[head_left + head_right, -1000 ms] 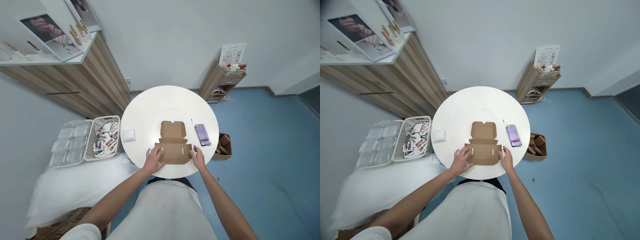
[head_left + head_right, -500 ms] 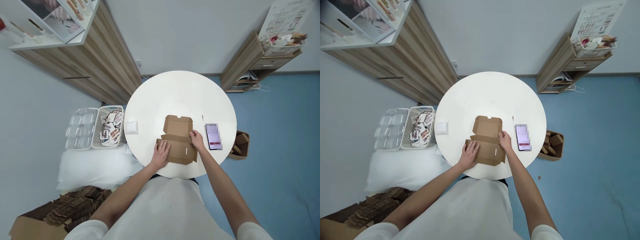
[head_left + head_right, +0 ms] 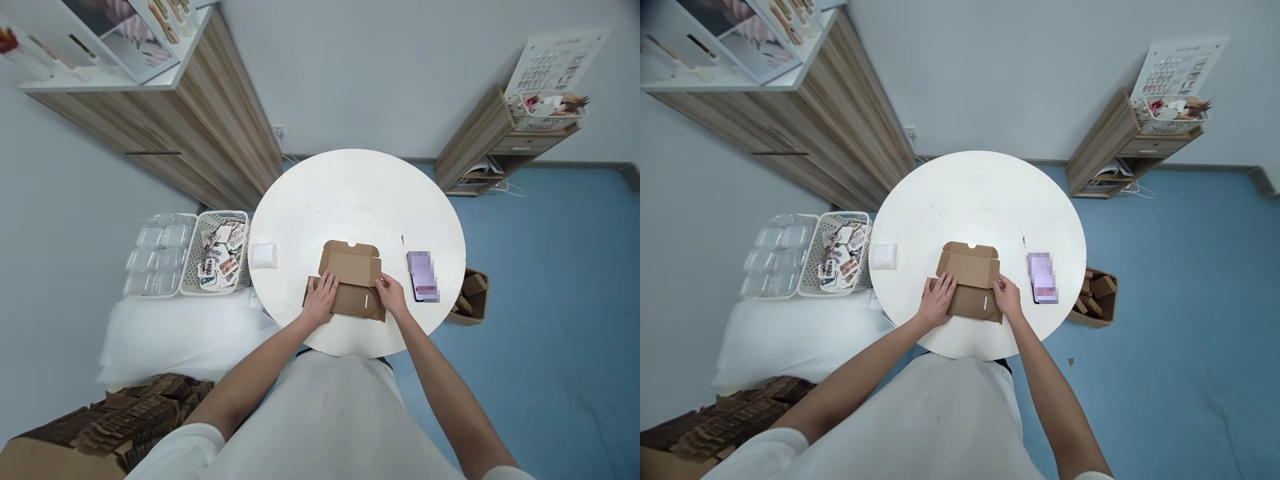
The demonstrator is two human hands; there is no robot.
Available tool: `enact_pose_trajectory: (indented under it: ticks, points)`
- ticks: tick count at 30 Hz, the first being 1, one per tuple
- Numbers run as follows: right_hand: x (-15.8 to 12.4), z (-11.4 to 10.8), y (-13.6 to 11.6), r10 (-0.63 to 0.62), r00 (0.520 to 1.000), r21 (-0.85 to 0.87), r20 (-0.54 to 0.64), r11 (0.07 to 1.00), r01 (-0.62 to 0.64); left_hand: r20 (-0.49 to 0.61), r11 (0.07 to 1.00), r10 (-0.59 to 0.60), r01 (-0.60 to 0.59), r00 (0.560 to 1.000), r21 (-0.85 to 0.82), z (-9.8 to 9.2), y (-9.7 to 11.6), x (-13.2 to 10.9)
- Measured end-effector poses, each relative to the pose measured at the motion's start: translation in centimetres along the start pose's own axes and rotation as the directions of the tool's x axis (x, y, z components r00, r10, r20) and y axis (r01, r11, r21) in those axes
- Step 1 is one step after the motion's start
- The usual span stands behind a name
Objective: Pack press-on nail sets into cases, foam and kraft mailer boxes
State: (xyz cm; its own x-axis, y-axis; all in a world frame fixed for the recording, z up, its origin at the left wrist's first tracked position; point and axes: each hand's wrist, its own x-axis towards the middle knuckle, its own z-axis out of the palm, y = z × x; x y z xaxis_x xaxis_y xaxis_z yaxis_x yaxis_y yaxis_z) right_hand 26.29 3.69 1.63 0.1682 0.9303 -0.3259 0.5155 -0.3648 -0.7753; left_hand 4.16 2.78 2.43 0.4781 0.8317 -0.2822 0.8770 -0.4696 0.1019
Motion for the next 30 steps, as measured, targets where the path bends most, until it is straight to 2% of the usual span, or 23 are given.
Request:
enact_pose_trajectory:
  ticks: [2, 3, 5, 7, 8, 11, 13, 15, 18, 20, 24, 30]
  points:
    - [-1.6, 0.4, 0.1, -0.135, 0.987, -0.186, -0.091, 0.976, 0.117, -0.021, 1.0, 0.012, -0.012, 1.0, -0.015, 0.2, -0.1, -0.4]
    - [-2.4, 0.7, 0.2, -0.234, 0.968, -0.292, -0.09, 0.935, 0.199, -0.029, 1.0, 0.016, -0.016, 0.999, -0.022, 0.3, -0.1, -0.6]
    - [-4.0, 1.5, 0.3, -0.402, 0.913, -0.449, 0.071, 0.804, 0.389, -0.04, 0.999, 0.024, -0.025, 0.999, -0.031, 0.5, -0.1, -1.0]
    - [-5.3, 2.4, 0.5, -0.452, 0.853, -0.529, 0.262, 0.672, 0.519, -0.04, 0.999, 0.037, -0.039, 0.998, -0.035, 0.5, -0.2, -1.5]
    - [-5.8, 2.9, 0.5, -0.443, 0.838, -0.561, 0.319, 0.624, 0.544, -0.039, 0.998, 0.046, -0.047, 0.998, -0.035, 0.5, -0.2, -1.8]
    - [-6.5, 4.2, 0.6, -0.389, 0.848, -0.653, 0.361, 0.544, 0.527, -0.058, 0.998, 0.053, -0.055, 0.997, -0.025, 0.7, -0.8, -3.1]
    - [-6.6, 4.9, 0.5, -0.363, 0.864, -0.693, 0.348, 0.521, 0.498, -0.091, 1.0, 0.0, -0.003, 0.996, -0.031, 1.1, -1.6, -4.4]
    - [-6.6, 5.4, 0.4, -0.344, 0.879, -0.717, 0.332, 0.513, 0.472, -0.118, 0.988, -0.135, 0.125, 0.984, -0.085, 1.8, -2.9, -5.9]
    - [-6.5, 5.7, 0.3, -0.322, 0.893, -0.732, 0.316, 0.516, 0.445, -0.077, 0.898, -0.38, 0.348, 0.922, -0.268, 3.5, -5.2, -7.8]
    - [-6.4, 5.9, 0.3, -0.308, 0.901, -0.734, 0.305, 0.527, 0.429, -0.024, 0.852, -0.382, 0.342, 0.924, -0.397, 4.6, -6.4, -8.5]
    - [-6.6, 6.3, 0.3, -0.275, 0.916, -0.729, 0.291, 0.557, 0.399, -0.046, 0.773, -0.324, 0.237, 0.945, -0.588, 5.6, -7.5, -7.8]
    - [-6.9, 7.2, 0.0, -0.23, 0.93, -0.721, 0.288, 0.587, 0.368, 0.039, 0.597, -0.421, 0.309, 0.906, -0.74, 5.3, -7.2, -5.8]
